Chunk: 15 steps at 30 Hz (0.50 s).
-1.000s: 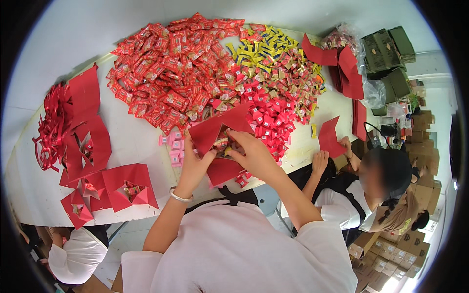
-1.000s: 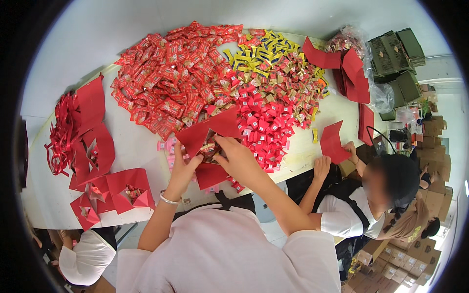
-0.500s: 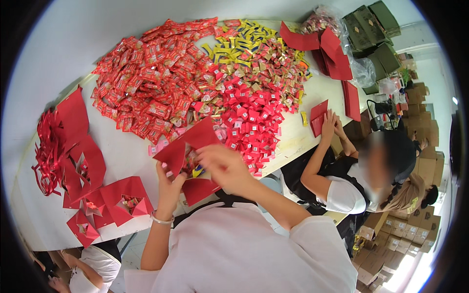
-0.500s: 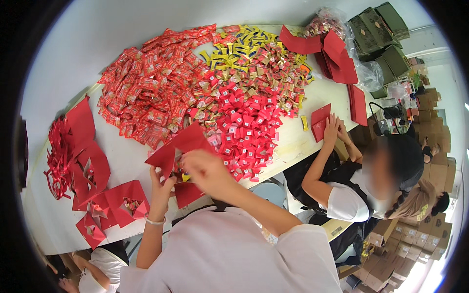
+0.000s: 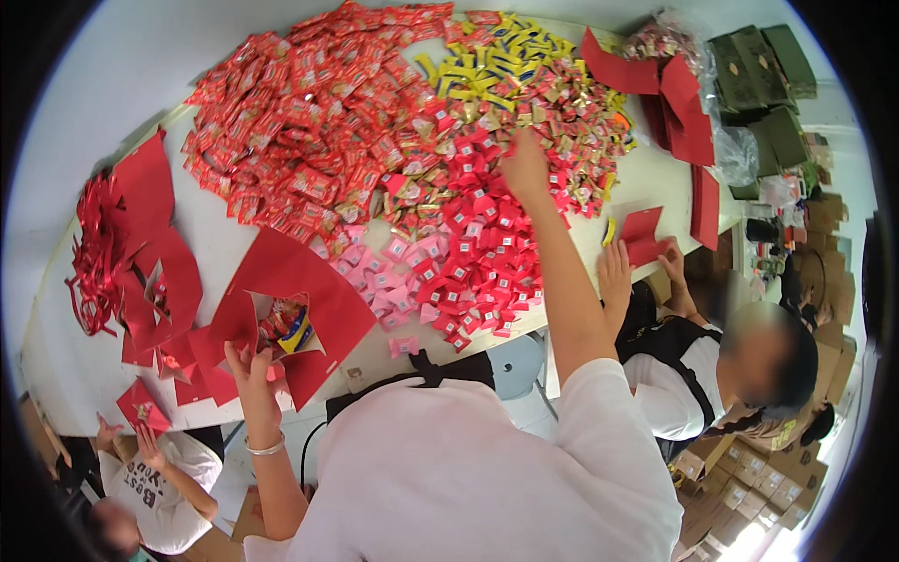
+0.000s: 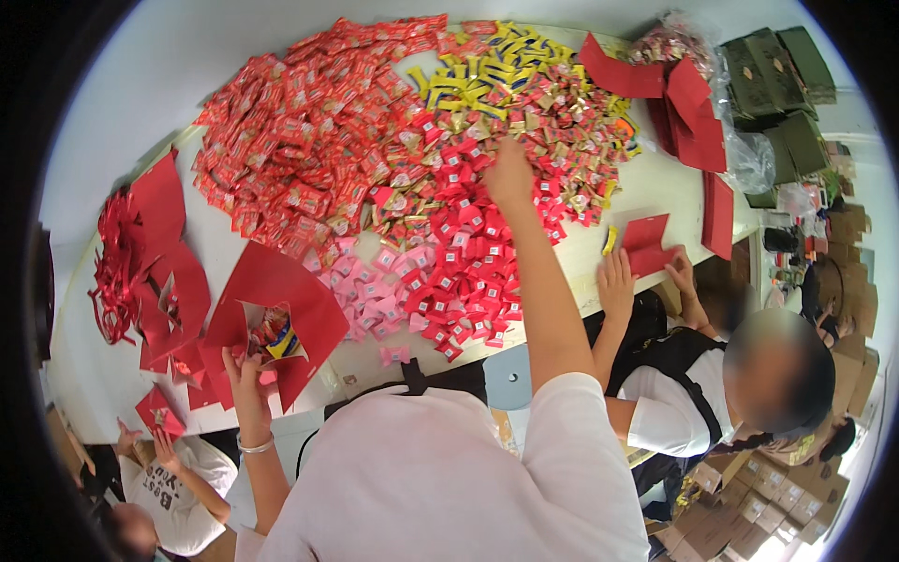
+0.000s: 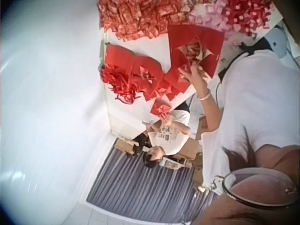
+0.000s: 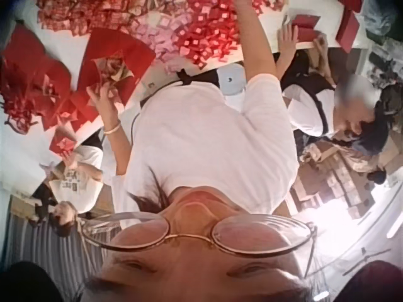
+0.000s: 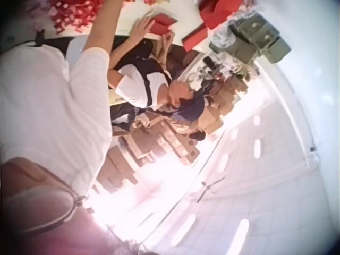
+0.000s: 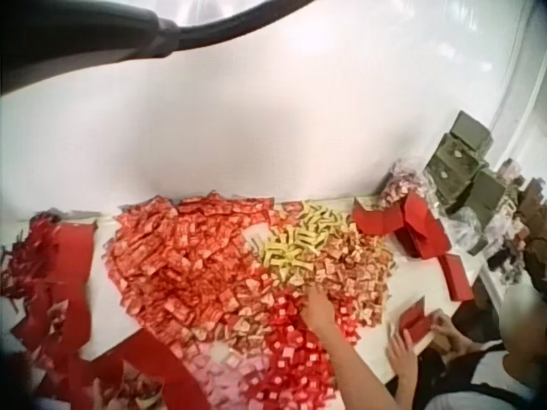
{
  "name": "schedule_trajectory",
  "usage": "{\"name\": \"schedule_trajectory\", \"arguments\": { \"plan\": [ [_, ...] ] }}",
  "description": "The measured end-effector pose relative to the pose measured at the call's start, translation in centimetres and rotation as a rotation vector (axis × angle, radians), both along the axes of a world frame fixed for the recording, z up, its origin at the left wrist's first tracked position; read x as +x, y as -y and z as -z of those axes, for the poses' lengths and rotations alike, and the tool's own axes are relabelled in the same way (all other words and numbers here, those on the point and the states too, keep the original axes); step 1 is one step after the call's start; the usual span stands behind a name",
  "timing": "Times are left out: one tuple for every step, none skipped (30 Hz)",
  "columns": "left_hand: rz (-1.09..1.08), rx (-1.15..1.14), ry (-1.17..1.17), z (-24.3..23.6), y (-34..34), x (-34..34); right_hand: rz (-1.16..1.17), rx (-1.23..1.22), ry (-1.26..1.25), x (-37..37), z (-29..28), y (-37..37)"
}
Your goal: The person repeatedly picks small wrapped candies from piles on a table and places them into red paper envelopes, then folds the envelopes closed. The process is repeated continuously with multiple candy types and envelopes.
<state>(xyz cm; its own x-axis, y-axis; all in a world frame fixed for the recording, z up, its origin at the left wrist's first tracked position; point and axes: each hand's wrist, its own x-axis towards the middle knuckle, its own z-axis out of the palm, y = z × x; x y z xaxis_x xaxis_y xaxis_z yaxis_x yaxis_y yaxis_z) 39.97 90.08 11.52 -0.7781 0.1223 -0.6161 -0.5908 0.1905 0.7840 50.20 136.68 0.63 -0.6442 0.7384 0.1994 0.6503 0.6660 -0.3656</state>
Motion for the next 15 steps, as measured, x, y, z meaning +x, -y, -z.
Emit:
{"name": "schedule_trajectory", "arguments": {
  "plan": [
    [-0.022,-0.003,0.004,-0.4,0.3,-0.2,0.040,0.036,-0.054,-0.1,-1.0,-0.1],
    [-0.041,-0.001,0.002,-0.7,0.5,-0.4,0.086,-0.085,-0.131,0.1,-2.0,-0.1],
    [-0.079,-0.016,-0.010,-0.9,1.1,-0.3,0.120,-0.215,-0.207,-0.1,-3.1,0.7],
    [-0.100,-0.023,-0.015,-0.6,1.5,-0.4,0.058,-0.330,-0.308,-0.5,-4.6,3.8],
    [-0.131,-0.034,-0.025,-0.7,2.1,-0.4,0.067,-0.601,-0.176,-1.4,-6.0,7.5],
    [-0.121,-0.042,-0.021,-1.1,2.2,-0.4,-0.068,-0.531,-0.078,-1.4,-4.9,10.5],
    [-0.110,-0.047,-0.017,-1.2,2.1,-0.5,-0.245,-0.374,0.140,-1.7,-5.1,13.8],
    [-0.098,-0.053,-0.012,-1.2,2.1,-0.6,-0.406,-0.355,0.234,-1.5,-2.8,15.8],
    [-0.062,-0.035,-0.037,-0.8,2.3,-0.7,-0.500,-0.258,0.288,-1.2,0.1,17.0],
    [-0.044,-0.022,-0.064,-0.1,2.7,-0.4,-0.528,-0.245,0.345,-1.4,0.8,18.0],
    [-0.023,-0.010,-0.090,0.4,2.9,-0.2,-0.555,-0.231,0.401,-1.6,1.3,18.7],
    [-0.038,0.014,-0.062,0.5,2.8,-0.2,-0.530,-0.236,0.386,-1.8,1.2,19.1],
    [-0.010,0.023,-0.040,0.1,2.2,-0.2,-0.502,-0.241,0.371,-1.7,0.8,18.9],
    [0.014,-0.003,-0.073,0.3,1.8,-0.1,-0.484,-0.248,0.351,-1.9,0.1,18.9],
    [0.038,-0.029,-0.102,0.5,1.6,0.0,-0.400,-0.247,0.286,-1.9,-1.1,18.9]
  ]
}}
